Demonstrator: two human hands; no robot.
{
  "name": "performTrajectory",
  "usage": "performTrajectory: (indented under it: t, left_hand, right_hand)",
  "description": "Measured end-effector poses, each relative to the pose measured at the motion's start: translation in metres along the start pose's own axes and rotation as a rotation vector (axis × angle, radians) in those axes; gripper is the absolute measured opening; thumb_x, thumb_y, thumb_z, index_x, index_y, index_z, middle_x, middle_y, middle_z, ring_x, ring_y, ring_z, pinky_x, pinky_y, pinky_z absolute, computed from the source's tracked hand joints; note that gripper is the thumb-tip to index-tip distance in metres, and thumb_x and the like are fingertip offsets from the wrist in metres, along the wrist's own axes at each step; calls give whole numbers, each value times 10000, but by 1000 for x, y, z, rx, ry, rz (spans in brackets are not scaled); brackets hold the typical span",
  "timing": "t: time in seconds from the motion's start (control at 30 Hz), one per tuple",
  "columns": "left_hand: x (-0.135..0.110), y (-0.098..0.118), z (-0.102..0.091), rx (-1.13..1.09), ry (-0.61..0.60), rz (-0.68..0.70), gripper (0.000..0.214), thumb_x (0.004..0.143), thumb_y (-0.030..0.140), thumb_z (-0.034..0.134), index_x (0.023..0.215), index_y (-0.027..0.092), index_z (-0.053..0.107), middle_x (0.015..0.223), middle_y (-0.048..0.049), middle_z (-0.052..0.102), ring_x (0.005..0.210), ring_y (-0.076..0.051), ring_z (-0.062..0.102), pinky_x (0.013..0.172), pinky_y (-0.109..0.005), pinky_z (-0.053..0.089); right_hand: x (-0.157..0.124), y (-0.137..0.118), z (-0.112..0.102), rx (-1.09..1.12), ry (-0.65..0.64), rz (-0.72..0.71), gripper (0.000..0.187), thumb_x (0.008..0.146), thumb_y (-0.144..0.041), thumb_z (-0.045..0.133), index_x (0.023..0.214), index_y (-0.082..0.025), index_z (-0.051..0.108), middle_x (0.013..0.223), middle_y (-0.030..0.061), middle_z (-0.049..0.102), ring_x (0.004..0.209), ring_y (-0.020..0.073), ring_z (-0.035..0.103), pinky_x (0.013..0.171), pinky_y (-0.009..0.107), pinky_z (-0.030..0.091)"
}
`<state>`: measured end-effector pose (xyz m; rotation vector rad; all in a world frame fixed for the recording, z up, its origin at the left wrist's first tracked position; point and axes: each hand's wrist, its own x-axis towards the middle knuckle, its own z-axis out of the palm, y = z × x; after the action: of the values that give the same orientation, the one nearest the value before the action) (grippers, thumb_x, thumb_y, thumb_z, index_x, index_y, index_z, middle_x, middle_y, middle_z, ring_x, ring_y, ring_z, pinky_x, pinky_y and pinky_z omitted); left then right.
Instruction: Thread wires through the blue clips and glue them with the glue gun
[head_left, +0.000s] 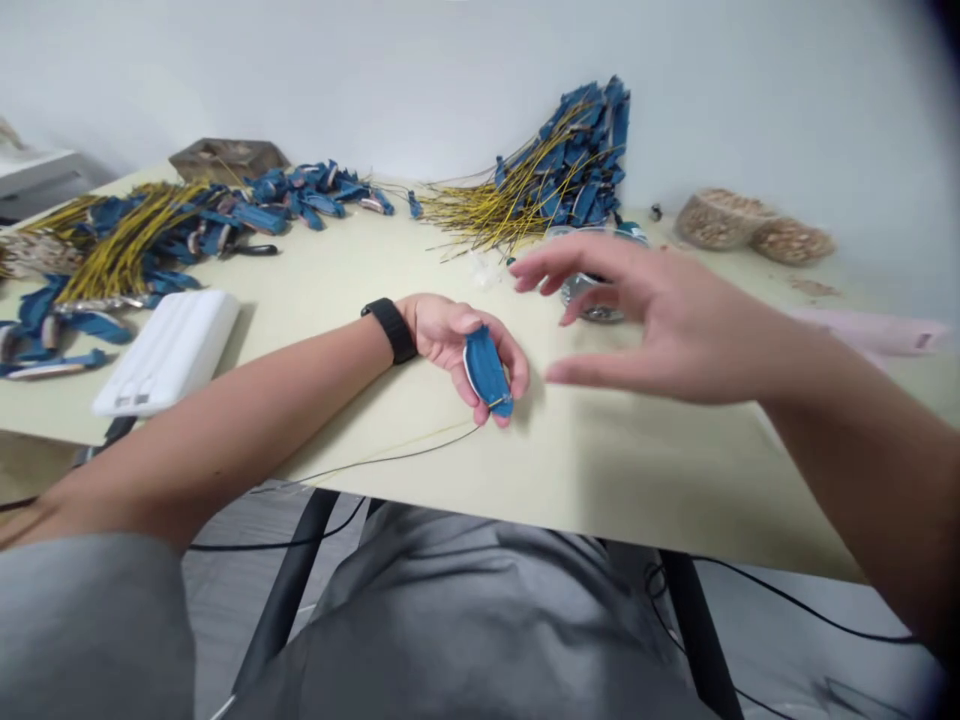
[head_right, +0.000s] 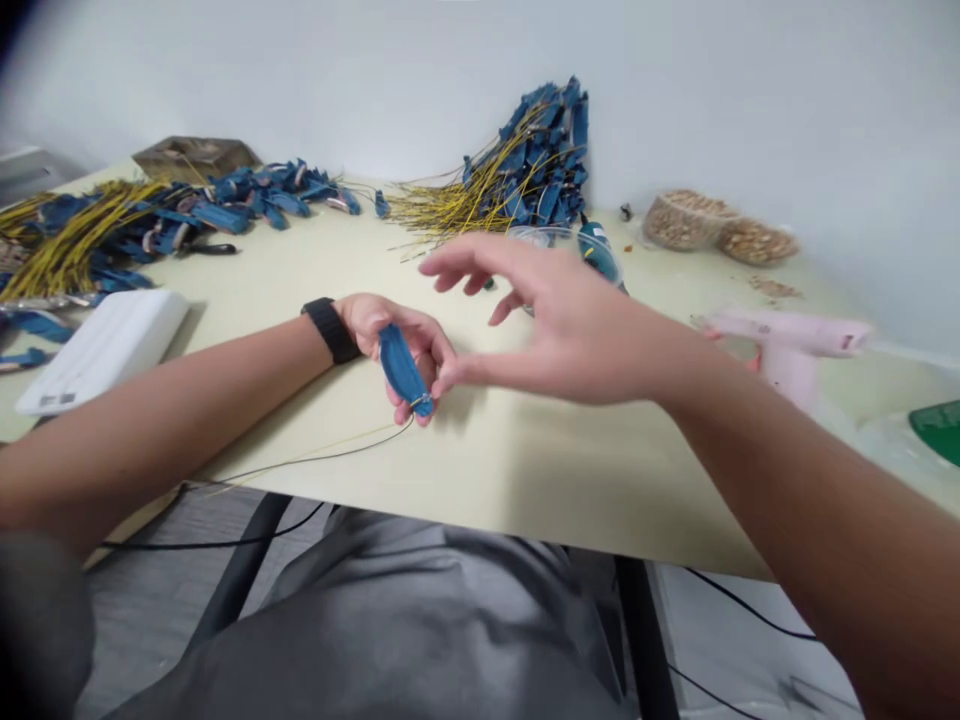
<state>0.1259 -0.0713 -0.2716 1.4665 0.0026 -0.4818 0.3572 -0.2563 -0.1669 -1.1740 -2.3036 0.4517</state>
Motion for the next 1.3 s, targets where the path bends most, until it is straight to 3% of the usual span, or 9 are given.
performTrajectory:
  t: [0.1,0.27,0.4,0.67,0.8,0.97,1.1,1.2,1.3]
  left_hand:
    - [-3,-1,-1,30,33,-50,1233,442,1212,896,1139,195,872,1159,-291,940,1243,-550,931,981,-585,821]
    - [-8,2,0,71,56,-70,1310,507,1251,850,1253,175,827,1349,-311,925,1264,-525,932,1063,-586,806]
    - [-8,2,0,127,34,-60,1491,539,1320,744,1440,133,793,1299,-299,933,1314,-506,913,1139,-610,782]
    - [-7,-9,-5,48,243,-29,1349,413,1230,859,1226,156,779,1098,-251,906,1558,-596,771,1263,-725,702]
    - [-6,-7,-7,98,172,-16,1445,443,1255,847,1346,130,762,1151,-249,914,1574,-566,772,1272,-676,702]
    - [-7,-2,0,134,52,-25,1554,603,1311,712,1569,93,712,1199,-269,932,1501,-530,826,1160,-636,756]
    - [-7,0,5,156,102,-25,1626,530,1325,729,1615,114,728,1179,-247,937,1435,-534,866,1023,-573,799]
    - [-7,2,4,148,106,-68,1600,520,1319,722,1673,210,732,1236,-199,943,1278,-499,939,829,-479,805]
    - [-10,7,3,149,161,-109,1467,575,1232,782,1655,240,763,1106,-151,934,1009,-463,974,576,-372,701]
  right_hand:
    - [-20,1,25,12,-23,-62,902,990,-531,1039,1801,-312,712,1730,151,765,1551,466,739,1242,648,706]
    - [-21,7,50,-12,78,-79,820,1012,-457,1016,1772,-331,735,1675,149,782,1565,485,699,1322,753,624]
    - [-18,7,56,-13,87,-103,793,1012,-447,1014,1753,-338,756,1652,143,796,1559,490,705,1332,769,600]
    - [-17,10,59,15,101,-117,792,999,-420,1017,1746,-341,763,1641,123,827,1520,458,743,1342,739,618]
    - [-16,9,57,14,98,-97,773,1010,-454,1015,1740,-361,778,1669,109,825,1525,447,740,1349,709,626]
    - [-16,8,56,-14,85,-52,782,986,-503,1023,1726,-383,802,1642,105,836,1518,477,745,1331,735,621]
    - [-17,7,54,-24,87,-48,797,990,-549,1006,1741,-383,798,1579,115,852,1510,492,749,1326,746,605]
    - [-18,7,53,-47,90,-57,811,995,-561,981,1760,-375,787,1545,115,855,1503,491,752,1336,738,584]
    - [-19,7,54,-61,90,-94,828,986,-547,962,1769,-348,782,1493,125,856,1484,489,761,1341,727,567]
